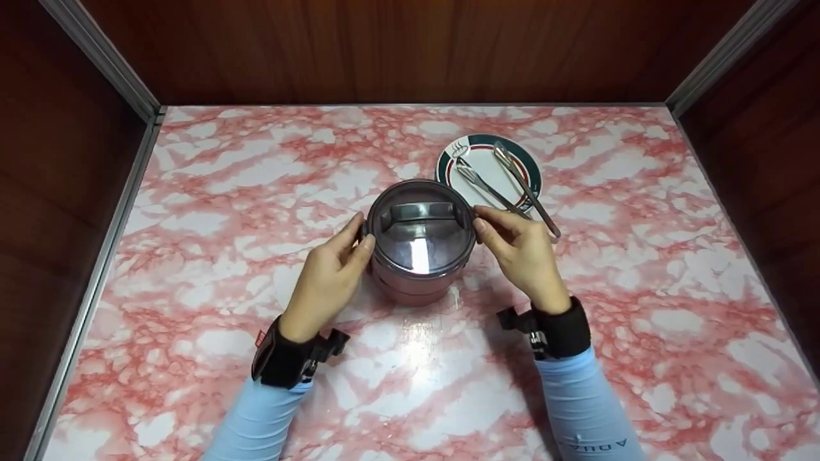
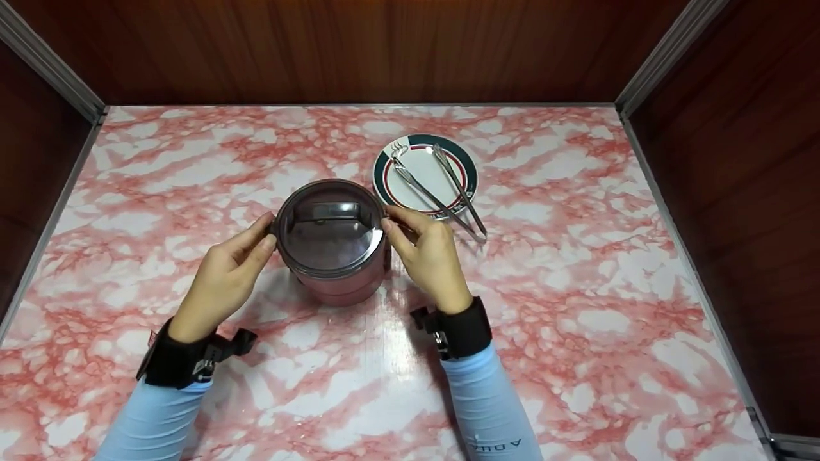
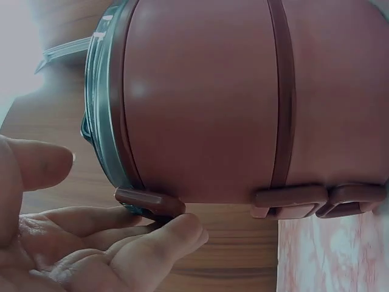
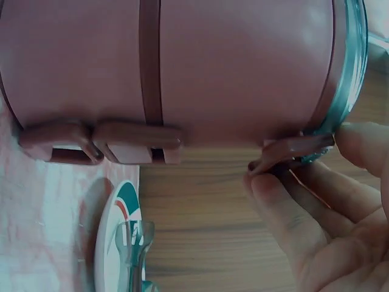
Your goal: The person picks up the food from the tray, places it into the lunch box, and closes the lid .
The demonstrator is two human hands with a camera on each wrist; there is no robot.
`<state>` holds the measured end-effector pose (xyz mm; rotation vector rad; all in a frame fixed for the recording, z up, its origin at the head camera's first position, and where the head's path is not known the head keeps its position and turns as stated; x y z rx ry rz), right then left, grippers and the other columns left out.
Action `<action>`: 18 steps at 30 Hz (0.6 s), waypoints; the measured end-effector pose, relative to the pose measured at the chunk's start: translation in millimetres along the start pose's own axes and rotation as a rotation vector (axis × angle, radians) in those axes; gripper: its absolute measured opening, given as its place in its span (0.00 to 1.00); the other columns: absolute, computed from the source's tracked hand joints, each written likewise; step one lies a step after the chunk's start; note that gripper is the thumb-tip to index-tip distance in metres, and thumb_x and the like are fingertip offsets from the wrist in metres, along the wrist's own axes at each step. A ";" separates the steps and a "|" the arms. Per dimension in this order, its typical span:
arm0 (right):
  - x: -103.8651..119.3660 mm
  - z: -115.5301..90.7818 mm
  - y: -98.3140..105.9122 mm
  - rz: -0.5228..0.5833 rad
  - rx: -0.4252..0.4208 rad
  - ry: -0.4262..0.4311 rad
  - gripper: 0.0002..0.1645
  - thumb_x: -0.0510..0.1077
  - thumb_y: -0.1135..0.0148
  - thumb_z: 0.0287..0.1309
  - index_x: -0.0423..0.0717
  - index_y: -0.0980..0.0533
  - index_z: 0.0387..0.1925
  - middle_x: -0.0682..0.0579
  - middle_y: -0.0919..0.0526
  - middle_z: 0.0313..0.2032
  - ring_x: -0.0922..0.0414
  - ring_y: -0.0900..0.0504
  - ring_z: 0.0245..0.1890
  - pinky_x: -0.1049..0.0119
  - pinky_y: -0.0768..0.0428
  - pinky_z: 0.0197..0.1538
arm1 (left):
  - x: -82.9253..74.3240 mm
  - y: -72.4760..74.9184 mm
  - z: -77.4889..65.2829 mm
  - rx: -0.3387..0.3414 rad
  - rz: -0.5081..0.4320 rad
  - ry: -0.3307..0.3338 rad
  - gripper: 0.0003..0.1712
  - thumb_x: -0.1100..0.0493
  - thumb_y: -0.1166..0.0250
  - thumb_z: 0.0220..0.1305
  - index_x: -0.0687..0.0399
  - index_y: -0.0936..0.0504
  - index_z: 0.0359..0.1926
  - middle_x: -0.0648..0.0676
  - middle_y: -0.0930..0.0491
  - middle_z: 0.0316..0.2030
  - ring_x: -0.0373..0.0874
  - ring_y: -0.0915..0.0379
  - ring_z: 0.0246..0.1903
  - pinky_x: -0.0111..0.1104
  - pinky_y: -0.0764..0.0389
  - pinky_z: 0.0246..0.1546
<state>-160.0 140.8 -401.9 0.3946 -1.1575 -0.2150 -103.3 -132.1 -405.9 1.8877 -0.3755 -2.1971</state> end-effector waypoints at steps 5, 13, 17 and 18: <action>-1.5 -2.6 -0.7 0.008 -0.022 -0.008 0.15 0.37 0.37 0.65 0.33 0.18 0.50 0.44 0.13 0.40 0.57 0.15 0.35 0.72 0.18 0.41 | 2.9 -0.3 0.1 0.002 -0.061 0.015 0.34 0.53 0.41 0.73 0.65 0.40 0.72 0.61 0.38 0.69 0.42 0.35 0.65 0.25 0.29 0.57; 3.5 -7.0 3.6 -0.070 -0.020 -0.039 0.14 0.42 0.36 0.66 0.39 0.15 0.48 0.50 0.12 0.34 0.60 0.15 0.32 0.71 0.18 0.38 | 3.4 -0.4 -1.2 -0.004 0.000 0.052 0.35 0.51 0.41 0.73 0.65 0.38 0.71 0.62 0.37 0.69 0.46 0.33 0.64 0.31 0.28 0.59; 3.7 -7.5 6.8 -0.047 -0.013 -0.104 0.14 0.42 0.37 0.67 0.37 0.15 0.47 0.48 0.12 0.34 0.60 0.15 0.31 0.71 0.17 0.38 | -0.2 0.2 -1.2 -0.010 0.108 0.080 0.37 0.45 0.40 0.71 0.65 0.36 0.70 0.60 0.33 0.67 0.45 0.24 0.55 0.35 0.22 0.54; 3.4 -7.4 7.2 -0.040 -0.013 -0.114 0.14 0.43 0.37 0.67 0.37 0.15 0.47 0.48 0.12 0.35 0.60 0.14 0.32 0.71 0.17 0.38 | -0.6 0.0 -0.7 -0.010 0.116 0.082 0.38 0.44 0.40 0.71 0.65 0.36 0.70 0.60 0.33 0.66 0.44 0.24 0.53 0.36 0.22 0.54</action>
Point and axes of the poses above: each hand's wrist, its own z-axis towards the middle knuckle, its own y-axis out of the back of the hand, x = y × z, the point moved 2 cm from there along z, towards the middle knuckle
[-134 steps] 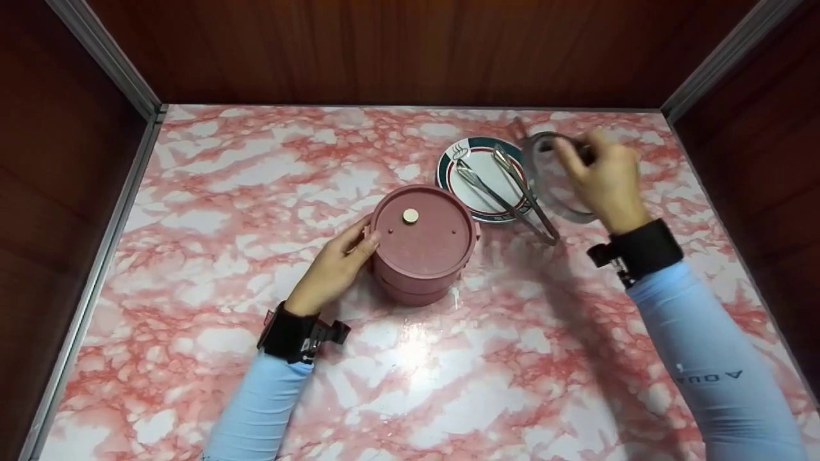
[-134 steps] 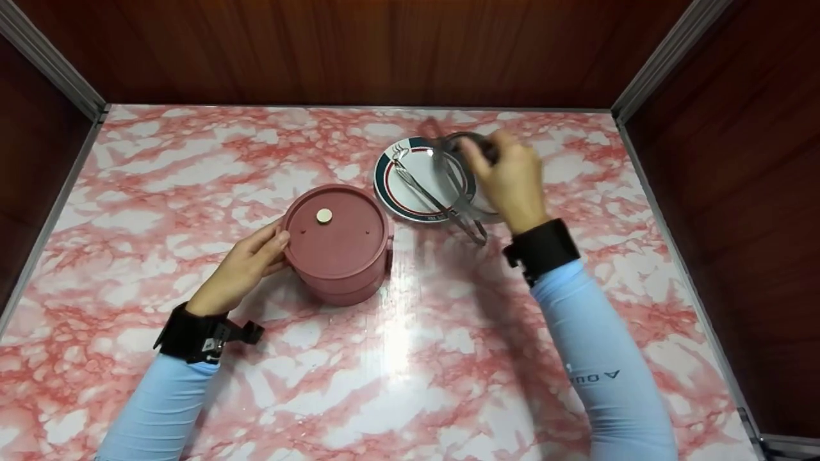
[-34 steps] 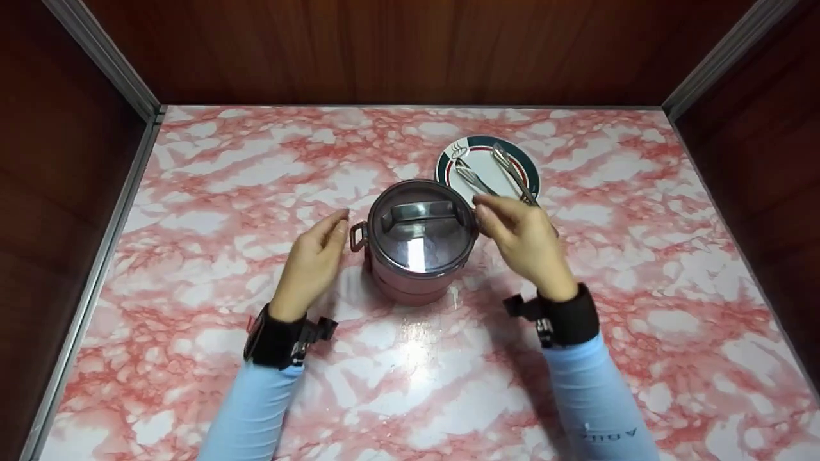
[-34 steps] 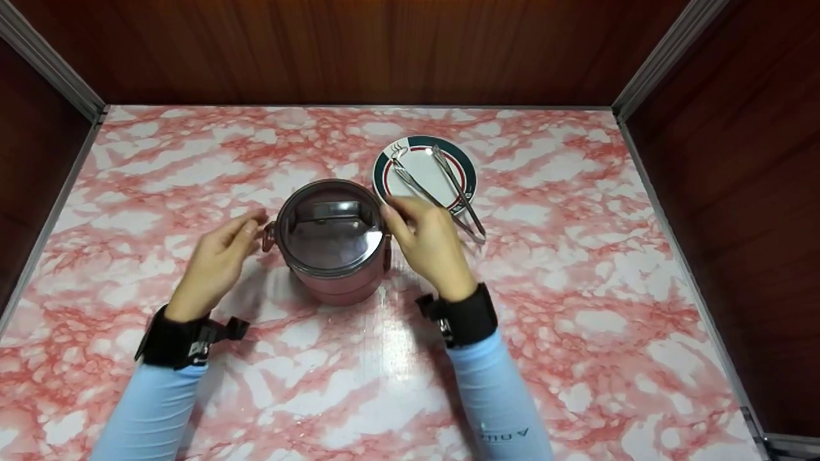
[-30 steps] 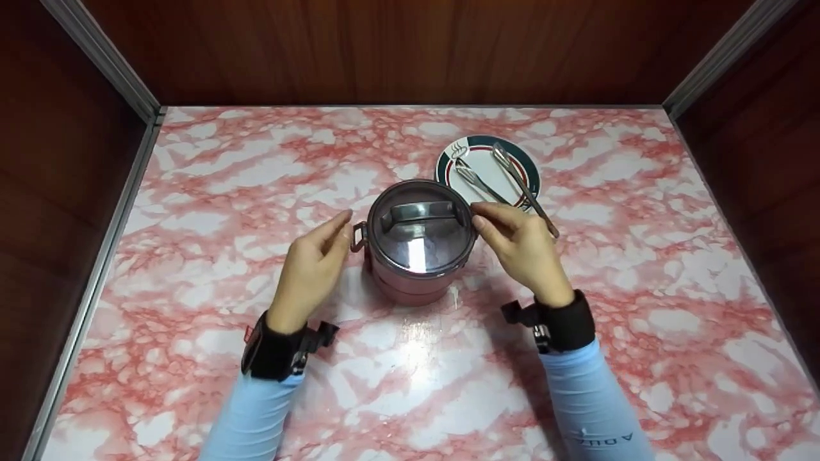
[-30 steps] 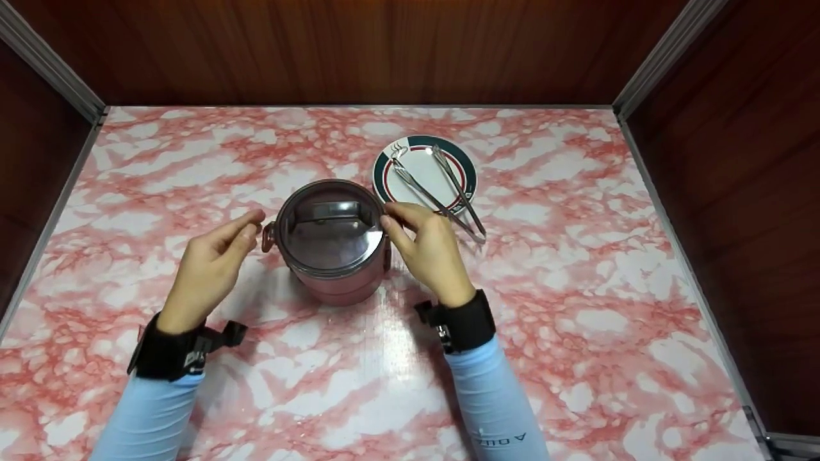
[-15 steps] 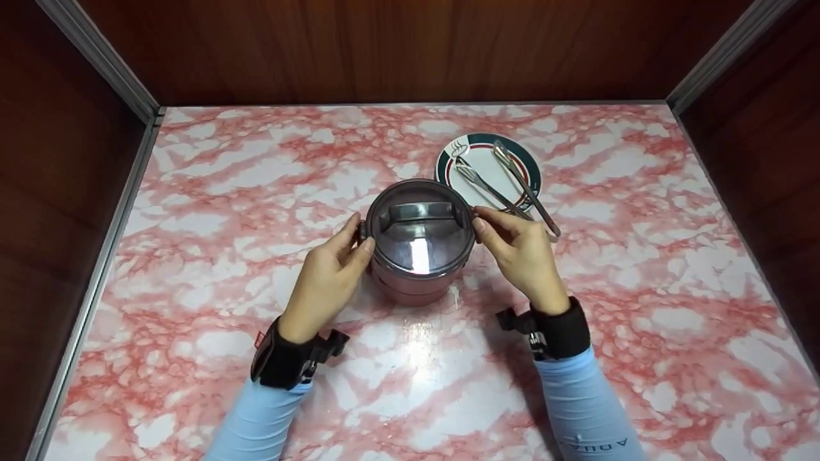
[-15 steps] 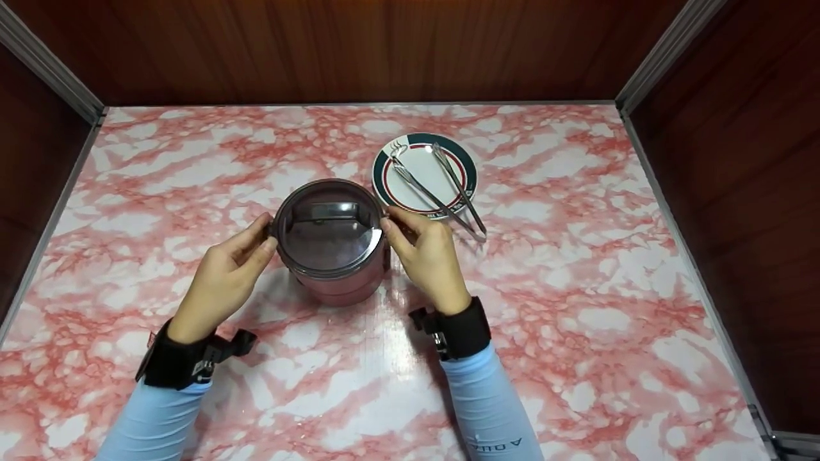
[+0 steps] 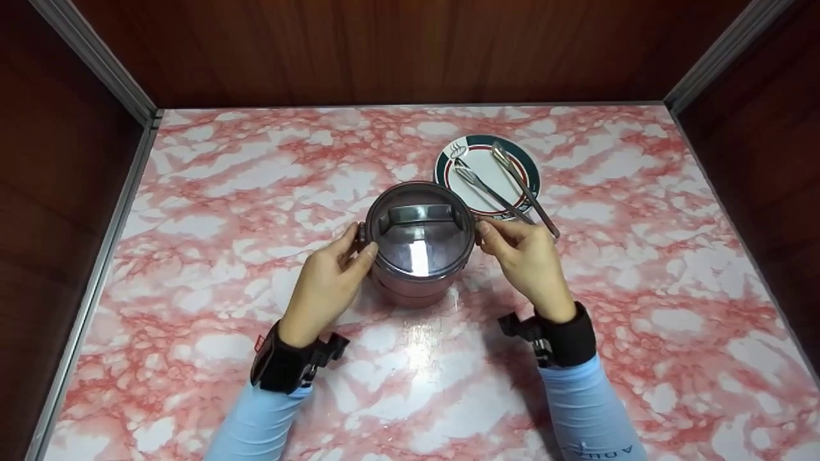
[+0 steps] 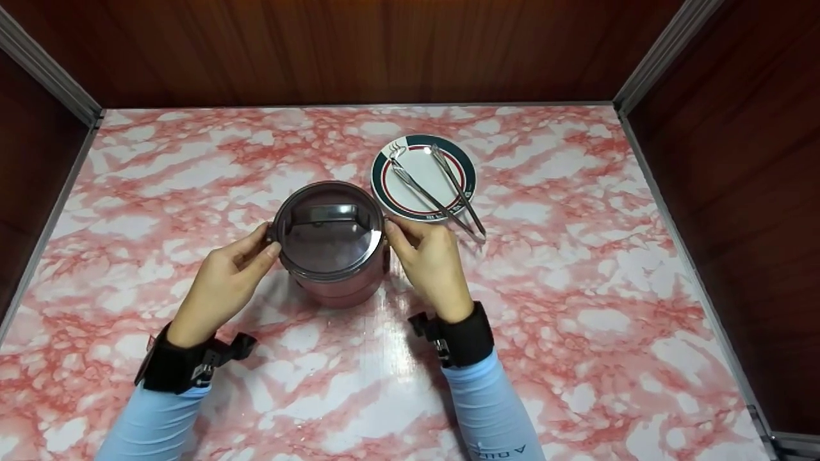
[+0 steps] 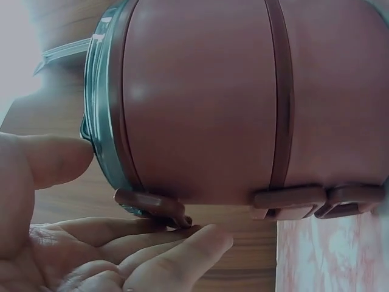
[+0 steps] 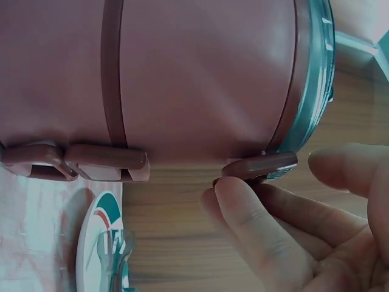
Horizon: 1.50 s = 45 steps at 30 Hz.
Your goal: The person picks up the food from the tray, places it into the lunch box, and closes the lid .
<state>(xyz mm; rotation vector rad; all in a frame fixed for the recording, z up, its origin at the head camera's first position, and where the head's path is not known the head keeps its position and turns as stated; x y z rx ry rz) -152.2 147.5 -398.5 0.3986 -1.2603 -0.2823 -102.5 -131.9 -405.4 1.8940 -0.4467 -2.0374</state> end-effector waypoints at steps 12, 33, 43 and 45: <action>2.5 -1.9 -8.8 -0.162 -0.107 0.095 0.19 0.48 0.30 0.61 0.36 0.15 0.46 0.46 0.12 0.39 0.58 0.14 0.36 0.72 0.20 0.39 | 3.7 -7.7 2.1 -0.088 0.028 -0.044 0.40 0.39 0.39 0.69 0.67 0.32 0.67 0.62 0.24 0.59 0.43 0.21 0.49 0.36 0.20 0.49; 0.6 -5.0 -15.5 0.003 -0.118 -0.013 0.21 0.48 0.30 0.60 0.35 0.17 0.49 0.47 0.12 0.41 0.58 0.14 0.38 0.70 0.17 0.40 | 1.9 -9.5 2.1 -0.105 0.114 -0.100 0.40 0.41 0.40 0.70 0.70 0.34 0.67 0.53 0.24 0.23 0.42 0.33 0.23 0.36 0.26 0.29; 0.8 -7.4 -23.1 0.202 -0.126 -0.011 0.22 0.42 0.33 0.63 0.30 0.21 0.52 0.42 0.14 0.43 0.56 0.13 0.39 0.65 0.16 0.41 | 3.5 -10.3 3.7 -0.047 0.097 -0.064 0.44 0.37 0.45 0.71 0.68 0.38 0.70 0.63 0.34 0.65 0.48 0.37 0.66 0.37 0.34 0.65; 0.0 -7.8 -23.5 0.211 -0.131 -0.003 0.21 0.41 0.33 0.63 0.30 0.20 0.52 0.42 0.14 0.43 0.57 0.13 0.38 0.65 0.16 0.41 | 3.3 -10.7 3.8 -0.038 0.099 -0.060 0.44 0.37 0.45 0.71 0.69 0.39 0.70 0.64 0.34 0.65 0.49 0.37 0.66 0.37 0.34 0.65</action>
Point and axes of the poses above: each hand's wrist, its own z-axis towards the middle knuckle, its own y-axis out of the back of the hand, x = y × z, the point moved 2 cm from there along z, towards the middle knuckle
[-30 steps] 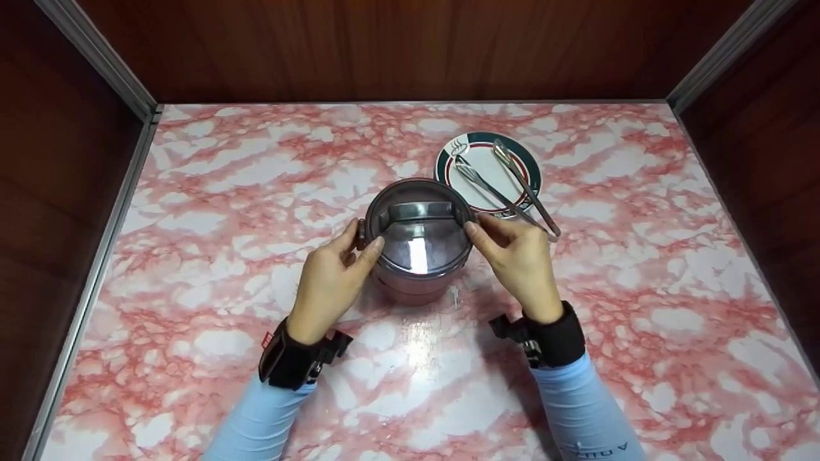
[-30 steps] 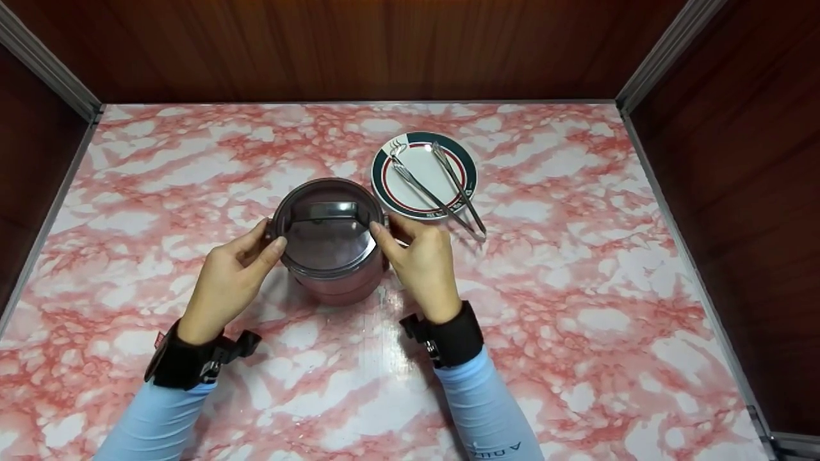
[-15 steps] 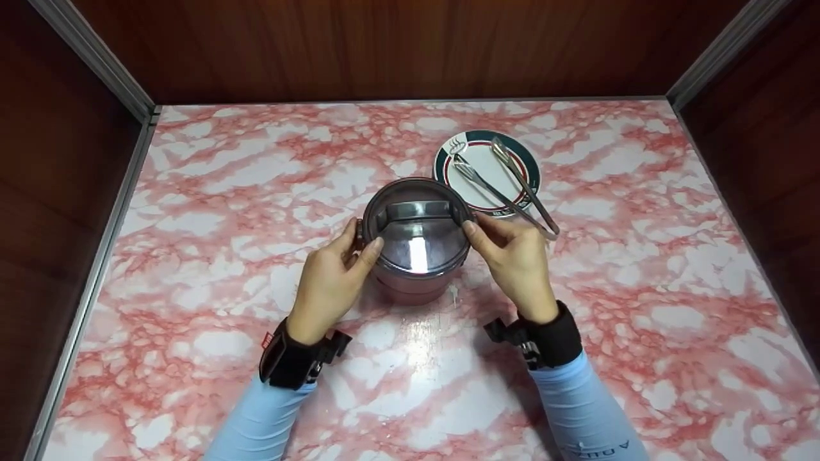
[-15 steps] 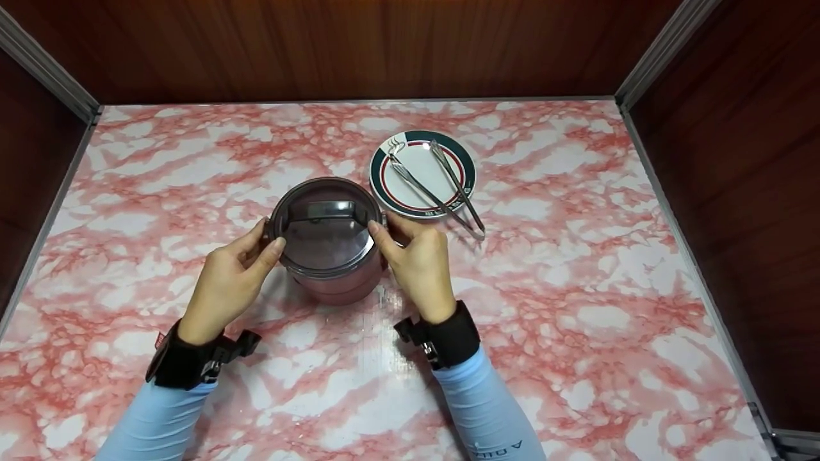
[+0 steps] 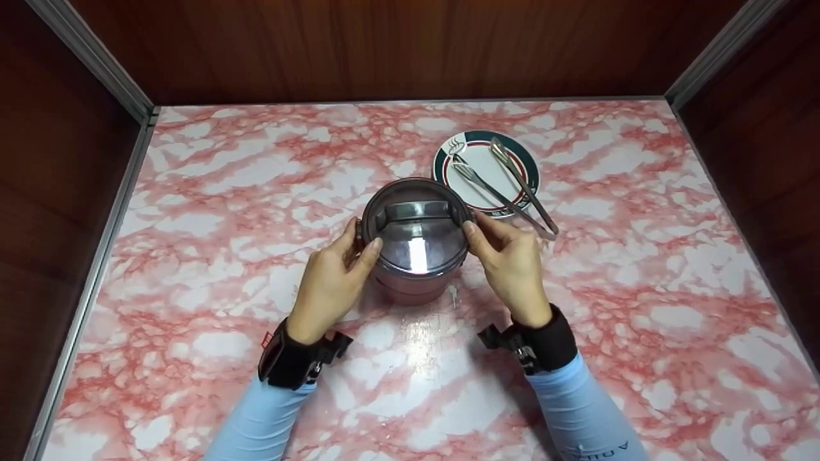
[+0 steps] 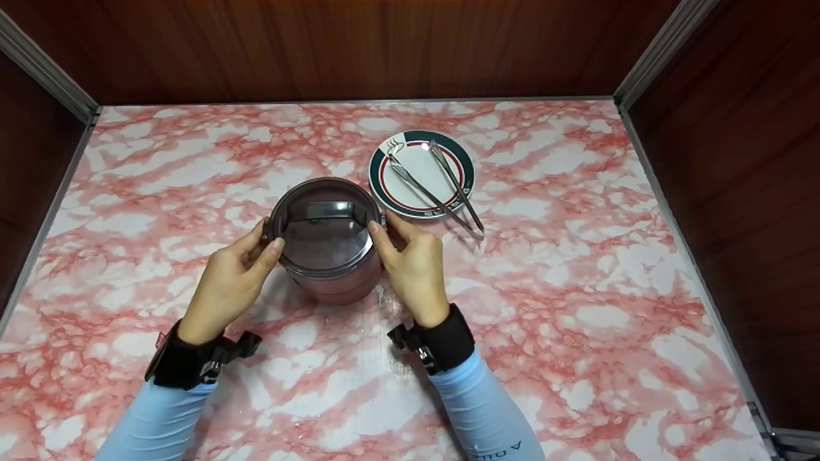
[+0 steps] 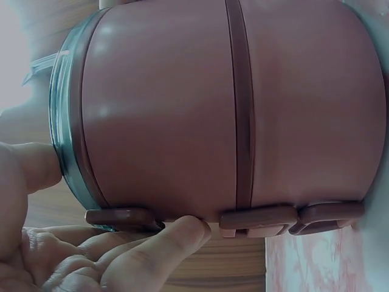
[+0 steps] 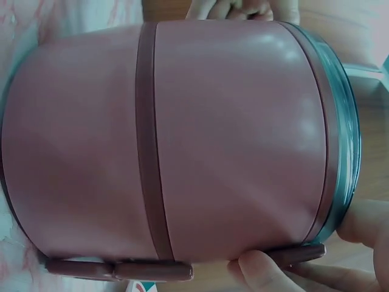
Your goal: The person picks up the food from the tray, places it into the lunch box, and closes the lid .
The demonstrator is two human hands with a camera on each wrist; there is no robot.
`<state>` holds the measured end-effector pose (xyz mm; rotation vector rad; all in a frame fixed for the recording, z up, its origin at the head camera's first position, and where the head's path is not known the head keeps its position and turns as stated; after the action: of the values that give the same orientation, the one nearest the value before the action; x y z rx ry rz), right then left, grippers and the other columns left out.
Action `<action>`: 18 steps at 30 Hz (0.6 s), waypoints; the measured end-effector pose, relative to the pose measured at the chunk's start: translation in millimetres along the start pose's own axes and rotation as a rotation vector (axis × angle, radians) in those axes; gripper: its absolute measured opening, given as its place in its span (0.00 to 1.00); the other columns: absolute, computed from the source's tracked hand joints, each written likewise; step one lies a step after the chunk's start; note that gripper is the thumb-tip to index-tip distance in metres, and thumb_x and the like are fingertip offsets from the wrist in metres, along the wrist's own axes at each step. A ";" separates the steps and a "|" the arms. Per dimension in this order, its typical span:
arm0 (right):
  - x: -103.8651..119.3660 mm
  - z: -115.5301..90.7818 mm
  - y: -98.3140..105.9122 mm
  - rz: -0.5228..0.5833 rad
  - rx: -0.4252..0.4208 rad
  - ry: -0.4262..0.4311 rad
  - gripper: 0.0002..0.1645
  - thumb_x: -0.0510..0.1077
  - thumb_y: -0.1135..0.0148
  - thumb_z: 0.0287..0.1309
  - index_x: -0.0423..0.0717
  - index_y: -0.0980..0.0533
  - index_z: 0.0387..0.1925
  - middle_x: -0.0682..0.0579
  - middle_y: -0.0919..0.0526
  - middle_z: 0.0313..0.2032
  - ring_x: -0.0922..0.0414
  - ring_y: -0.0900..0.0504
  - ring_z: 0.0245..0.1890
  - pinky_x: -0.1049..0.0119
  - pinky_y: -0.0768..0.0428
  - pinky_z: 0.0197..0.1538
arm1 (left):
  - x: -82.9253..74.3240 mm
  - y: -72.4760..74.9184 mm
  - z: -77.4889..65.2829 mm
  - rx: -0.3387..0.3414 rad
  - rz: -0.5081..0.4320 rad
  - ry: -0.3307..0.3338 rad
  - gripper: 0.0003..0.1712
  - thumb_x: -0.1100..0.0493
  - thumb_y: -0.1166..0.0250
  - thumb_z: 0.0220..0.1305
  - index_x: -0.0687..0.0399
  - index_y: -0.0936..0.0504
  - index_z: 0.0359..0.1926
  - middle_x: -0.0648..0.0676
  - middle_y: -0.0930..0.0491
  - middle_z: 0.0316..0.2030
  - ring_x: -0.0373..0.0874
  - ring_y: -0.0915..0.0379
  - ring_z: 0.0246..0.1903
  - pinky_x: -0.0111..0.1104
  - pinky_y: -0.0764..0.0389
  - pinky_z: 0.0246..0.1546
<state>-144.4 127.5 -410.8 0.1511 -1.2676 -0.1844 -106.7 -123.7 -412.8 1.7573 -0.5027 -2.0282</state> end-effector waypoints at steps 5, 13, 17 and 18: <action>0.1 0.7 1.5 -0.033 0.016 -0.006 0.22 0.42 0.33 0.63 0.29 0.21 0.52 0.41 0.13 0.42 0.57 0.13 0.37 0.65 0.16 0.40 | 0.9 1.1 -0.5 0.004 -0.022 0.023 0.43 0.37 0.44 0.70 0.67 0.38 0.70 0.62 0.34 0.65 0.47 0.34 0.64 0.34 0.32 0.64; 0.4 3.9 9.3 -0.269 0.055 0.057 0.21 0.47 0.34 0.64 0.36 0.18 0.52 0.47 0.12 0.41 0.60 0.14 0.38 0.71 0.18 0.41 | 4.9 2.8 2.0 0.005 -0.089 0.041 0.42 0.38 0.39 0.68 0.65 0.34 0.69 0.61 0.30 0.64 0.43 0.26 0.58 0.31 0.25 0.57; -1.6 5.1 13.2 -0.282 0.113 0.064 0.22 0.47 0.35 0.66 0.37 0.19 0.54 0.46 0.13 0.45 0.59 0.14 0.42 0.71 0.18 0.45 | 8.3 3.7 3.4 0.024 -0.128 0.051 0.42 0.38 0.38 0.67 0.63 0.33 0.69 0.60 0.29 0.63 0.43 0.24 0.56 0.28 0.23 0.53; -2.0 5.8 14.9 -0.279 0.136 0.060 0.22 0.47 0.36 0.66 0.37 0.20 0.55 0.47 0.14 0.46 0.59 0.14 0.42 0.71 0.18 0.45 | 9.4 4.4 3.8 0.034 -0.132 0.045 0.42 0.38 0.38 0.67 0.63 0.33 0.69 0.60 0.29 0.63 0.44 0.24 0.56 0.29 0.23 0.53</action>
<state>-149.7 142.4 -407.8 0.4481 -1.1964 -0.3313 -111.4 -132.4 -417.9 1.8975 -0.4188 -2.0743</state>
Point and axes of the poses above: each hand's wrist, its own z-axis towards the middle knuckle, its own y-axis out of the back of the hand, x = y × z, the point moved 2 cm from there along z, towards the middle knuckle
